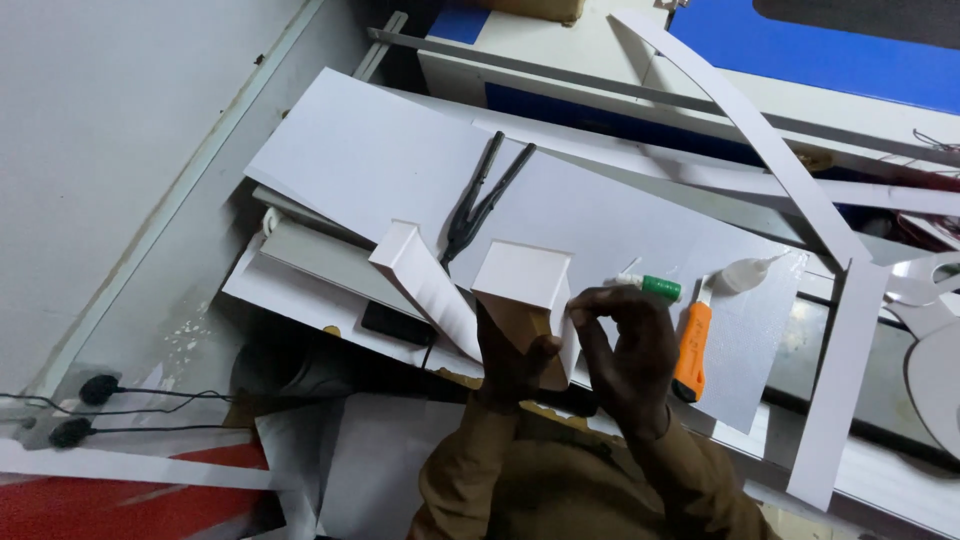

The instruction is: The person assembles a large white letter 'U' by applying glue to its edges and pressing a strip of material onto it. They then handle a long white strip and a curved white piece, applying glue and attaching them to other components on the workbench.

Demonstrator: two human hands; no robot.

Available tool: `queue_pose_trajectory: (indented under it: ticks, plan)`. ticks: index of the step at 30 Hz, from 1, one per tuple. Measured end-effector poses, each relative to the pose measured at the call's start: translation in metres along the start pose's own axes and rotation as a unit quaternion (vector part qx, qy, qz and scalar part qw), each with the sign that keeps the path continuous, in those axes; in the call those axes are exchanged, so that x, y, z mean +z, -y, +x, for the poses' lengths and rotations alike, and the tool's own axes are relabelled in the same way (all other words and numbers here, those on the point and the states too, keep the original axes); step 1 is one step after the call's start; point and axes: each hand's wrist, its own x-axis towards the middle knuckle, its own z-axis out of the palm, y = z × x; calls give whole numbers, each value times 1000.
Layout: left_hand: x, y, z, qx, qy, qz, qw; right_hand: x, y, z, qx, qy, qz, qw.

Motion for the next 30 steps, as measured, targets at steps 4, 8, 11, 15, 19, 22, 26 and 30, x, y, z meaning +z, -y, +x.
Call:
queue_pose_trajectory:
  ticks: [4,8,11,15,19,22,26,30]
  plan:
    - [0,-6,11,1,-16,-11,1000,-2,6,-5,9,22,70,997]
    - [-7,16,-5,293,-52,599,743,-5,9,-5,19,4,50,999]
    - [-4,40,-6,401,-110,621,665,-2,9,-3,13,11,75,997]
    - [1,55,0,441,-121,571,682,-9,-1,0,13,-15,30,999]
    - [13,13,7,295,-86,394,866,-4,34,-4,46,18,-9,999]
    - [20,-9,5,25,-10,67,997,-7,28,-1,89,-33,30,995]
    - [22,-10,15,11,-21,32,999,-7,30,3,46,4,-25,999]
    - [22,-15,4,-24,-38,-15,999,-7,51,6,22,29,-6,999]
